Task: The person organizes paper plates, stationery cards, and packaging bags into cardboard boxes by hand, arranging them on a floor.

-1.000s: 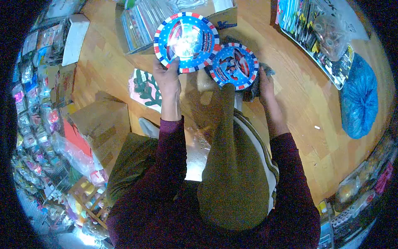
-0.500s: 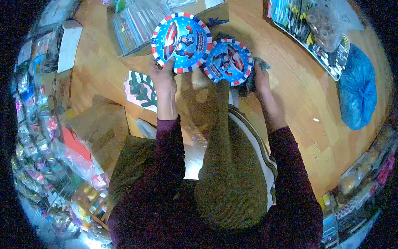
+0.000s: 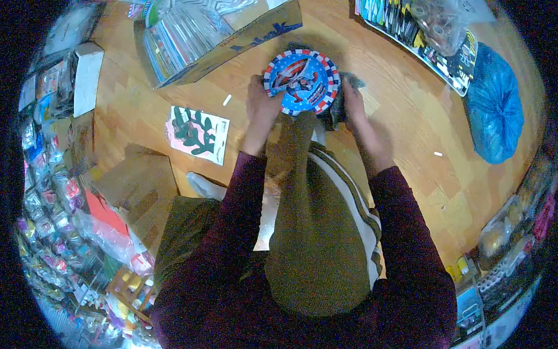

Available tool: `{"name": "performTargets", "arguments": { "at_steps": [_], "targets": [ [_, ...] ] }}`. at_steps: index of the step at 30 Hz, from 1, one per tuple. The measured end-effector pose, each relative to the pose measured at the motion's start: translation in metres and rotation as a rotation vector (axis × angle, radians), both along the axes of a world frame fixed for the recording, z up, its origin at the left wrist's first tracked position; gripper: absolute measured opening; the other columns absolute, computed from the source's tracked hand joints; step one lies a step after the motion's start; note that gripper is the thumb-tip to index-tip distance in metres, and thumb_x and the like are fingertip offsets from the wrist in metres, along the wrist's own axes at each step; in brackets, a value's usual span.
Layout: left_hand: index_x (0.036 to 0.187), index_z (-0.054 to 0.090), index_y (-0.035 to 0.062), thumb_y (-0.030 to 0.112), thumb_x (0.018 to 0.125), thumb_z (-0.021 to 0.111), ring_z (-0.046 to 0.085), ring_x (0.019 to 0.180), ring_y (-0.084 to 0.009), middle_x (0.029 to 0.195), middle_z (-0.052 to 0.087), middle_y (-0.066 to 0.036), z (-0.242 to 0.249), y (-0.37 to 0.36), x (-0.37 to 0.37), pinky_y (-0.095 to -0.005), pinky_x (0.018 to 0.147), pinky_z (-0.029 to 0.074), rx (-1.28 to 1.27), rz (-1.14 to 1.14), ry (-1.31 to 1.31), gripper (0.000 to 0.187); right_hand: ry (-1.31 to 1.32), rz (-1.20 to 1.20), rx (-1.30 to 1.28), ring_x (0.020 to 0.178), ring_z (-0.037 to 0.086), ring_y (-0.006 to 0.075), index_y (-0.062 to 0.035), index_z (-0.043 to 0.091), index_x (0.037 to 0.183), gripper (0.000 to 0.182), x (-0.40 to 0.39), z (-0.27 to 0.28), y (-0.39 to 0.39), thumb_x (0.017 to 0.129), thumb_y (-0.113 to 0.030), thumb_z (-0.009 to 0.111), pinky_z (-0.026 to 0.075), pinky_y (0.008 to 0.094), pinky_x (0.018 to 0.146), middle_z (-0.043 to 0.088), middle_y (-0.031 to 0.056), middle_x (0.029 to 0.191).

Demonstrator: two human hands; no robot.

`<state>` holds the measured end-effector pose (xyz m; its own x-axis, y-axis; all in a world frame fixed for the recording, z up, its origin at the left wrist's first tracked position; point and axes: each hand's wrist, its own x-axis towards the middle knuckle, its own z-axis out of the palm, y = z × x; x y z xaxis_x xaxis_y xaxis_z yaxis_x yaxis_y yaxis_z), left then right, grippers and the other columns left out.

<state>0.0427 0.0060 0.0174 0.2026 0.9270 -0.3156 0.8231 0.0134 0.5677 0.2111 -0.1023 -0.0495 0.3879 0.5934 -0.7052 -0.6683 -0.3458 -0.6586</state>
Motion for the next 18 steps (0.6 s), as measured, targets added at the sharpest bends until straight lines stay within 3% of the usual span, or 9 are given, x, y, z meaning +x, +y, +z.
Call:
{"name": "performTargets", "arguments": {
  "at_steps": [2,4,7,10,12,18],
  "targets": [
    [0.108,0.039,0.002,0.017,0.059,0.066,0.049,0.09,-0.0349,0.097,0.049,-0.018,-0.015,-0.001,-0.006,-0.0413,0.076,0.041,0.037,-0.043,-0.039,0.058,-0.041,0.052,0.013,0.085,0.055,0.0168,-0.0004,0.047,0.107,0.044,-0.003,-0.001,0.001,0.083,-0.038,0.047,0.043,0.0292,0.077,0.055,0.0097,0.099],
    [0.105,0.04,0.0033,0.02,0.057,0.068,0.047,0.092,-0.0344,0.096,0.049,-0.018,-0.017,0.0,-0.005,-0.0419,0.077,0.041,0.08,-0.088,-0.077,0.059,-0.065,0.008,0.089,0.08,0.056,0.0167,0.0017,0.05,0.1,0.037,-0.009,0.008,0.008,0.076,-0.025,0.06,0.045,0.0307,0.072,0.058,0.0095,0.093],
    [0.109,0.037,0.0022,0.021,0.054,0.071,0.045,0.092,-0.0352,0.096,0.048,-0.018,-0.02,-0.003,-0.001,-0.0428,0.078,0.04,0.084,-0.098,-0.047,0.067,-0.119,0.039,0.064,0.079,0.057,0.0172,0.0016,0.05,0.099,0.035,-0.011,0.014,0.011,0.071,-0.013,0.065,0.046,0.0315,0.07,0.058,0.0094,0.091],
    [0.11,0.035,0.0019,0.017,0.059,0.071,0.05,0.09,-0.031,0.097,0.05,-0.017,-0.037,-0.003,-0.002,-0.039,0.076,0.043,0.129,-0.168,-0.137,0.064,-0.195,0.066,0.036,0.076,0.057,0.0173,0.0016,0.05,0.099,0.035,-0.009,0.009,0.01,0.069,-0.009,0.065,0.047,0.0316,0.068,0.059,0.0096,0.089],
    [0.111,0.034,0.0026,0.014,0.068,0.067,0.053,0.088,-0.0246,0.101,0.051,-0.014,-0.046,-0.001,-0.002,-0.0328,0.073,0.046,-0.477,0.173,-0.805,0.055,-0.191,0.055,0.052,0.076,0.057,0.017,0.0012,0.05,0.099,0.034,-0.008,-0.003,0.007,0.07,-0.008,0.064,0.047,0.0315,0.068,0.059,0.0099,0.089],
    [0.113,0.033,0.0008,0.012,0.073,0.063,0.054,0.09,-0.0197,0.101,0.053,-0.013,-0.035,0.004,-0.007,-0.0298,0.072,0.047,-0.711,0.333,-0.852,0.052,-0.153,0.048,0.114,0.077,0.057,0.0166,0.0002,0.05,0.1,0.034,-0.006,-0.005,-0.001,0.07,-0.005,0.063,0.047,0.0312,0.068,0.058,0.0096,0.091]
  ]
}}
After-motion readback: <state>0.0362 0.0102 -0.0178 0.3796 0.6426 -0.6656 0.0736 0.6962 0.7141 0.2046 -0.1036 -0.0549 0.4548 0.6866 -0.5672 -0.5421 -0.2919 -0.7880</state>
